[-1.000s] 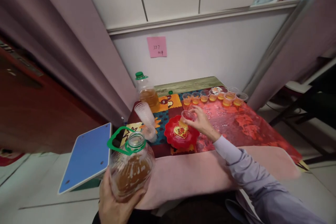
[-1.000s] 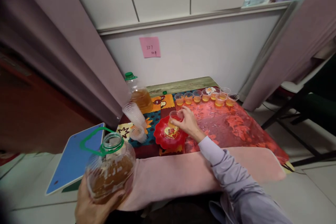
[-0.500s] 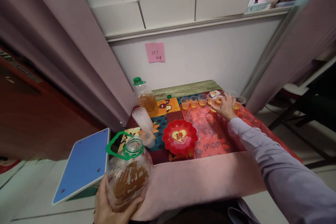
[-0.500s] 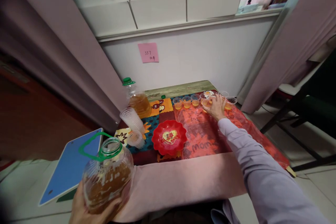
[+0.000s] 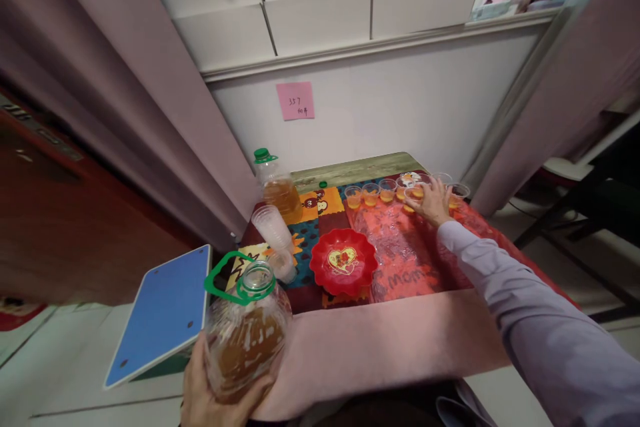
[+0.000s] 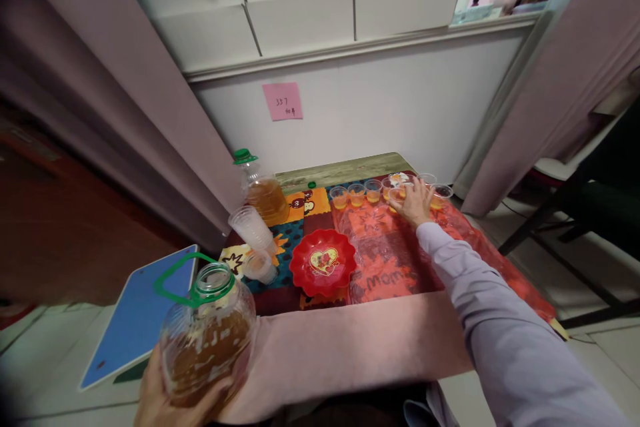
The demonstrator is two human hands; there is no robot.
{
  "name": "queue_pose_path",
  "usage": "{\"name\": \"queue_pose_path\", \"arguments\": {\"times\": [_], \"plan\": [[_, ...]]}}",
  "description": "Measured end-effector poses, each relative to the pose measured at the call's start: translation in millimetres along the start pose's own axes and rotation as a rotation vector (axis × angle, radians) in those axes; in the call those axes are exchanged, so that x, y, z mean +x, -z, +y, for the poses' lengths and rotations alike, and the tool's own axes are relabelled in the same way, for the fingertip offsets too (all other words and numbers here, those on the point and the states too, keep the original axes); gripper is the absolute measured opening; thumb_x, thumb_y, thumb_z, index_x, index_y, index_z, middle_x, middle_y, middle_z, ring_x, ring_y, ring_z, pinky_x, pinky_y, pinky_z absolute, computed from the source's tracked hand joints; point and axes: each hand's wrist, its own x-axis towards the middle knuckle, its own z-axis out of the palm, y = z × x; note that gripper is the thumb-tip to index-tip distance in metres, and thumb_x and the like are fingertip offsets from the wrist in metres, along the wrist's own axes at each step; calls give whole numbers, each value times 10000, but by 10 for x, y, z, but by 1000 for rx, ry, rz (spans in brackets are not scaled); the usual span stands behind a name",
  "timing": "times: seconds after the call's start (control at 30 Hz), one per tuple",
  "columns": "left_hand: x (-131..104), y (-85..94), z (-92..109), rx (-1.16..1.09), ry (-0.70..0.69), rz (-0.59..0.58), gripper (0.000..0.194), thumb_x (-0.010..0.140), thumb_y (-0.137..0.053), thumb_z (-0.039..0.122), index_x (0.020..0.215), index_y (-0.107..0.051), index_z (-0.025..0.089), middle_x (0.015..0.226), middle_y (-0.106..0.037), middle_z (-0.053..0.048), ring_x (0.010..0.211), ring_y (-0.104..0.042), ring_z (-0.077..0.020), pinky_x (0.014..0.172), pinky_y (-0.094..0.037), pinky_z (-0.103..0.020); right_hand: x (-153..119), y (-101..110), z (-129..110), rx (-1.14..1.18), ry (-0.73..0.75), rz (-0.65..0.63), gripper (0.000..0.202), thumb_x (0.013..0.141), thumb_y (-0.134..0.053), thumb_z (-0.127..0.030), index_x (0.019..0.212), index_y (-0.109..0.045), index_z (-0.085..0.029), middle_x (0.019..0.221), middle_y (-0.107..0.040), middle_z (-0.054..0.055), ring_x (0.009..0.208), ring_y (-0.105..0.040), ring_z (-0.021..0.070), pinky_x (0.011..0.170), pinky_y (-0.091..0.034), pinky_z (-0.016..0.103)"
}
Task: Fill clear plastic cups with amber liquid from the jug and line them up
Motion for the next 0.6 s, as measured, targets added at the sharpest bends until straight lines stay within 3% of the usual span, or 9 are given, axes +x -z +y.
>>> {"name": "queue_pose_path", "arguments": {"times": [0.1, 0.23, 0.3, 0.4, 0.5, 0.6], "plan": [[-37, -20, -50, -30, -42, 24, 1414, 521, -873, 918, 1652, -494, 159, 1586, -621, -259, 1433, -628, -507, 1229, -489, -702, -74, 129, -264, 89, 38, 77, 715, 889, -753, -650, 1337, -697, -97, 1673, -497, 350, 1596, -399, 504, 1292, -219, 787], [-77, -8, -110, -51, -116, 44, 1383, 524, -914, 883, 1627, -505, 155, 1546, -650, -254, 1411, -658, -470, 1211, -531, -634, -445, 342, -1023, 395, 303, 131, 530, 967, -712, -603, 1276, -752, -174, 1470, -699, 254, 1432, -613, 422, 1216, -468, 651], [-90, 14, -125, -45, -131, 25, 1356, 537, -948, 832, 1631, -501, 166, 1536, -659, -240, 1404, -668, -453, 1203, -544, -609, -765, 436, -1515, 551, 463, -7, 357, 1045, -676, -512, 1265, -777, -249, 1293, -799, 161, 1264, -729, 348, 1151, -557, 562], [-108, 40, -132, -61, -136, 2, 1337, 562, -976, 772, 1651, -480, 175, 1574, -632, -237, 1437, -650, -447, 1214, -537, -597, -1270, 462, -2219, 630, 662, -257, 212, 1085, -673, -409, 1200, -817, -305, 1139, -831, 94, 1050, -792, 278, 963, -644, 431], [-121, 49, -135, -84, -124, -5, 1344, 554, -989, 751, 1657, -471, 185, 1587, -620, -236, 1446, -642, -453, 1210, -538, -605, -1618, 317, -2761, 567, 834, -466, 241, 1069, -704, -313, 1290, -800, -313, 1258, -810, 77, 1059, -801, 242, 884, -655, 349], [-126, 53, -122, -92, -130, -11, 1372, 538, -1005, 739, 1664, -456, 181, 1583, -616, -247, 1451, -636, -463, 1206, -536, -612, -1768, 104, -3098, 470, 917, -590, 309, 1079, -682, -256, 1374, -754, -313, 1427, -760, 79, 1141, -789, 243, 888, -654, 326]]}}
